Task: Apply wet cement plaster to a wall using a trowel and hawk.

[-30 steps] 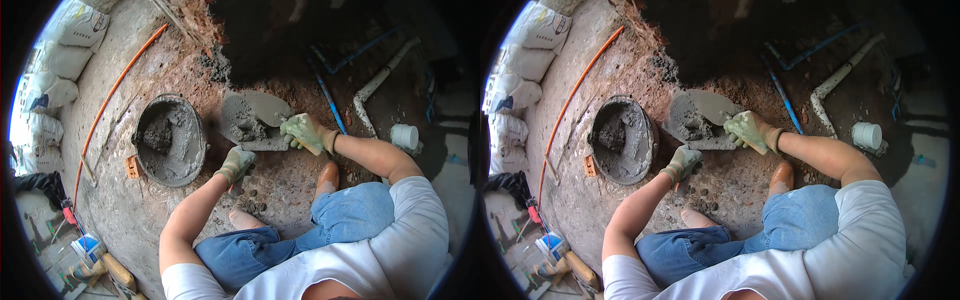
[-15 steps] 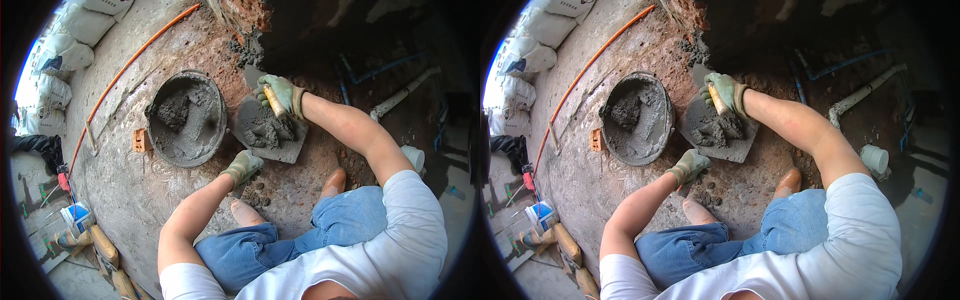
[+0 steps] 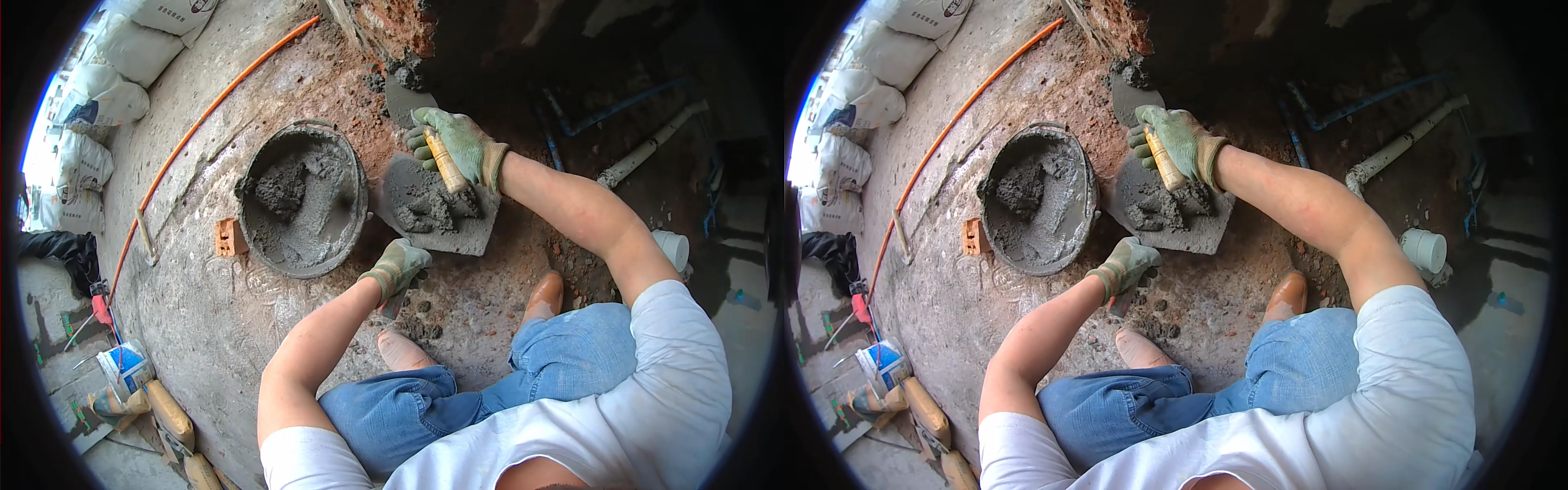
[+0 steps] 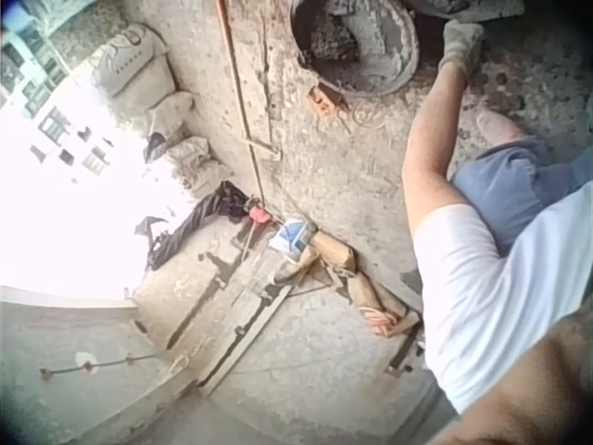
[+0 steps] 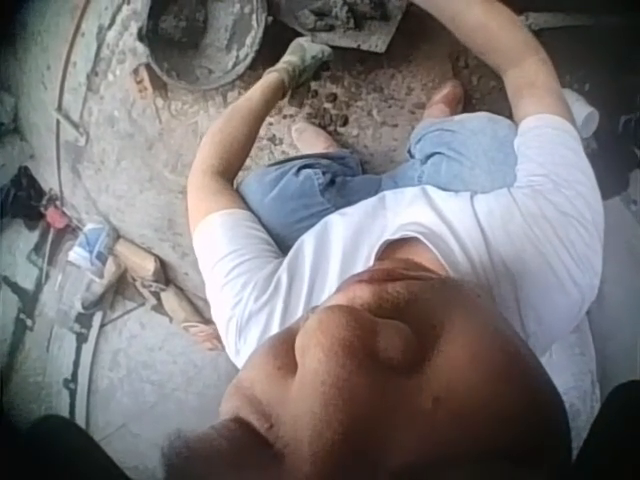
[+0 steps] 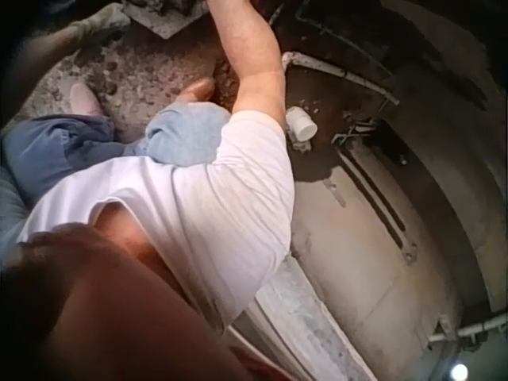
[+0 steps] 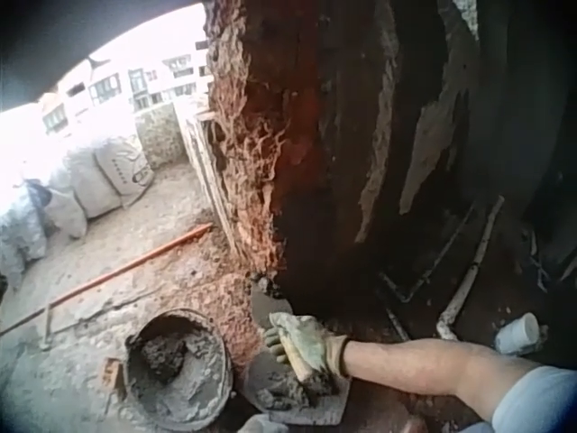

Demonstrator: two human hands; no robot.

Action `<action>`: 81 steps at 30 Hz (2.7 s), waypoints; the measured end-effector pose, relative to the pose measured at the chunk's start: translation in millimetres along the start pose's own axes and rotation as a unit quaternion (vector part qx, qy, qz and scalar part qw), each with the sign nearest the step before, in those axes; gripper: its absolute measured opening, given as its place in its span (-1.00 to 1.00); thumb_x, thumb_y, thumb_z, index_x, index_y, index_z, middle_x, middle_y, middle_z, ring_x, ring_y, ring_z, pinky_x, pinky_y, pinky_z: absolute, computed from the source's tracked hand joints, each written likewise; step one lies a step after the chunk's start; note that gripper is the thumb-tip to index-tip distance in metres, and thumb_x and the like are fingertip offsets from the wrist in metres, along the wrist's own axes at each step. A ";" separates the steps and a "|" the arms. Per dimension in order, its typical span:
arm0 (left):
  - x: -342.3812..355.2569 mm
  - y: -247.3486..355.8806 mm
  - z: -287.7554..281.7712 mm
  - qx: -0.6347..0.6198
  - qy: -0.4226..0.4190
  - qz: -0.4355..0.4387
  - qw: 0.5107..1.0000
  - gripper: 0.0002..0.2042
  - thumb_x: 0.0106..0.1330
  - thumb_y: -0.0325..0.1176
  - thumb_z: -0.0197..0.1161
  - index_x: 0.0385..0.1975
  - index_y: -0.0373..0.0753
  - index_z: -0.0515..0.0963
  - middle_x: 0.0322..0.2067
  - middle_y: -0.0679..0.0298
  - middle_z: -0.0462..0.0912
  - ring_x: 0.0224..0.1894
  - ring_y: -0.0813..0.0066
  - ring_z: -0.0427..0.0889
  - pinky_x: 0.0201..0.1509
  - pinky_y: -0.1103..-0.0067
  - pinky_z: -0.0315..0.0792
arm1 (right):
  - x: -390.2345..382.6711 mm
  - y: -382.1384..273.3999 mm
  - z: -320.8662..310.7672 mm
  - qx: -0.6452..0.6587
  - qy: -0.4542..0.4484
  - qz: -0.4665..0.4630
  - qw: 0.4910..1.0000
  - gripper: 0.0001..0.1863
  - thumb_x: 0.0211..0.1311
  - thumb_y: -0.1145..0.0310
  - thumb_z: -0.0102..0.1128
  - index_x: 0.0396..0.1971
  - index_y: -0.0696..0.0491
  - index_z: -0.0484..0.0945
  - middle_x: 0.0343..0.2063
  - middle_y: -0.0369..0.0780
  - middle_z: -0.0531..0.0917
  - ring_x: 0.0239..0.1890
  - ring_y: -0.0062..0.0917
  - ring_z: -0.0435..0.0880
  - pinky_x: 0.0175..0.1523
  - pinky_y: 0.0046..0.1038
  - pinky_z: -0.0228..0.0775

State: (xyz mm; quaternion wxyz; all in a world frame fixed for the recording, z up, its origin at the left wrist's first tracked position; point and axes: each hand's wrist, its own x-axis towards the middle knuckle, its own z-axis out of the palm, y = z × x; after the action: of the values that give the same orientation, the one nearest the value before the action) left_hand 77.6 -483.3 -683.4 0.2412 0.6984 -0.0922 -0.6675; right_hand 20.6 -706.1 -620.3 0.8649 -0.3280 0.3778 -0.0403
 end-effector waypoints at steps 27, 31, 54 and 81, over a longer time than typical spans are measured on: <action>14.2 -11.4 -4.4 -0.015 -0.018 -0.037 0.999 -0.84 0.08 -0.48 0.28 -0.38 -0.33 0.46 -0.55 0.16 0.56 -0.62 0.35 0.52 -0.62 0.43 0.40 | 117.3 30.7 -29.3 0.124 -0.045 0.110 0.985 -0.74 0.40 0.11 -0.01 -0.23 0.01 0.40 -0.47 -0.24 0.63 -0.67 -0.55 0.54 -0.67 -0.43 0.50; 12.4 -23.3 -12.9 0.025 0.001 -0.021 0.999 -0.83 0.09 -0.45 0.29 -0.37 -0.33 0.48 -0.55 0.17 0.56 -0.61 0.36 0.53 -0.62 0.44 0.41 | 114.2 16.0 -15.2 0.069 0.000 0.056 0.996 -0.61 0.45 0.10 -0.06 -0.33 0.15 0.51 -0.62 -0.34 0.57 -0.70 -0.59 0.55 -0.64 -0.51 0.52; 5.9 17.4 3.2 -0.023 -0.013 0.069 0.997 -0.86 0.10 -0.42 0.30 -0.40 -0.30 0.50 -0.57 0.18 0.58 -0.64 0.34 0.55 -0.60 0.45 0.45 | -113.2 34.8 -48.3 0.103 -0.092 0.267 0.954 -0.62 0.40 0.08 0.04 -0.36 0.14 0.53 -0.64 -0.37 0.53 -0.75 -0.72 0.39 -0.67 -0.62 0.28; -42.2 25.9 59.0 -0.078 0.084 0.166 0.979 -0.85 0.12 -0.41 0.26 -0.39 -0.33 0.48 -0.55 0.24 0.57 -0.60 0.46 0.54 -0.55 0.51 0.48 | -159.4 40.9 -57.5 -0.703 0.152 -0.391 0.575 -0.76 0.13 0.19 0.31 -0.34 0.04 0.60 -0.51 -0.16 0.64 -0.50 -0.26 0.65 -0.42 -0.25 0.47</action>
State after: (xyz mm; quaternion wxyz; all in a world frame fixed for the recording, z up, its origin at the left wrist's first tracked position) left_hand 21.0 -499.4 -633.6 0.4094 0.7060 -0.1334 -0.5622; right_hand -139.2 -654.4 -573.5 0.1932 -0.9378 0.2491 -0.1454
